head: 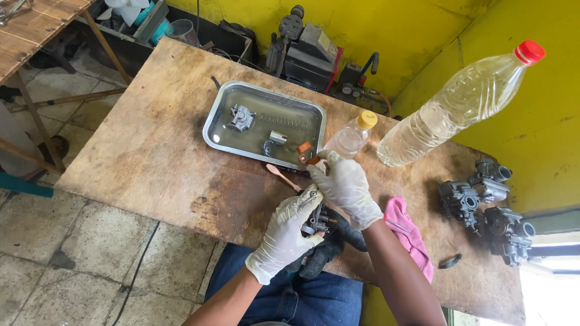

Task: Cleaning and assembling motorcycle carburetor components on a workbench using tools and cleaning supplies.

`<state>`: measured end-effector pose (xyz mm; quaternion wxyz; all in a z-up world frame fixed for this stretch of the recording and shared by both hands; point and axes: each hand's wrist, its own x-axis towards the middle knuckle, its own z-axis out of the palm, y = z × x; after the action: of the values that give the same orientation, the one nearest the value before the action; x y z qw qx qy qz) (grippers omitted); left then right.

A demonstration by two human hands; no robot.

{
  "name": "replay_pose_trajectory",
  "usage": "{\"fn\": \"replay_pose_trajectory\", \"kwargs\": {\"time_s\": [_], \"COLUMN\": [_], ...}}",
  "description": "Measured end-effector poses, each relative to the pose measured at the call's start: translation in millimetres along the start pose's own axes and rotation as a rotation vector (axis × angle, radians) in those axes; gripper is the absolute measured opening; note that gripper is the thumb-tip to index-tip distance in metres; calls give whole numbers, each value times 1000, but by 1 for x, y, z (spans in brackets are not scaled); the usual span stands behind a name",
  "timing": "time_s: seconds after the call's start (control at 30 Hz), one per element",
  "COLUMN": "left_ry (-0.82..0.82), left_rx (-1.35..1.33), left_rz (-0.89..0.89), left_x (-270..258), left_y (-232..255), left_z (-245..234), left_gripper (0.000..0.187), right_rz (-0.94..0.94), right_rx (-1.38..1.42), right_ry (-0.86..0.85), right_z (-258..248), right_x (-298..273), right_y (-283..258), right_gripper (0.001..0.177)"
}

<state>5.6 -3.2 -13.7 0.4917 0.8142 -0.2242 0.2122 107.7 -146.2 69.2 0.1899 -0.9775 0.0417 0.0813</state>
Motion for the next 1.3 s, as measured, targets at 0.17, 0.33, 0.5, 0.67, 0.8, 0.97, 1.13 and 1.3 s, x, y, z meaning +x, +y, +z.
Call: {"fn": "replay_pose_trajectory", "kwargs": {"time_s": [0.17, 0.33, 0.5, 0.67, 0.8, 0.97, 1.13, 1.3], "left_ry": [-11, 15, 38, 7, -4, -16, -16, -27], "left_rx": [-3, 26, 45, 28, 22, 46, 13, -144], "left_rz": [-25, 7, 12, -19, -37, -71, -58, -102], "left_x": [2, 6, 9, 7, 7, 5, 8, 18], "left_y": [2, 9, 14, 12, 11, 9, 9, 3], "left_z": [-3, -5, -10, -8, -7, -1, -8, -19], "left_gripper": [80, 79, 76, 78, 77, 76, 77, 93], "right_rz": [-287, -532, -693, -583, -353, -398, -353, -49], "right_rx": [-305, -645, -805, -679, -516, -511, -336, -51], "right_ry": [321, 881, 1008, 804, 429, 445, 327, 150], "right_z": [16, 49, 51, 47, 40, 36, -26, -26], "right_x": [8, 33, 39, 33, 29, 23, -51, -62], "right_y": [7, 15, 17, 4, -11, 3, -25, 51], "right_gripper": [43, 22, 37, 17, 32, 29, 27, 20]}}
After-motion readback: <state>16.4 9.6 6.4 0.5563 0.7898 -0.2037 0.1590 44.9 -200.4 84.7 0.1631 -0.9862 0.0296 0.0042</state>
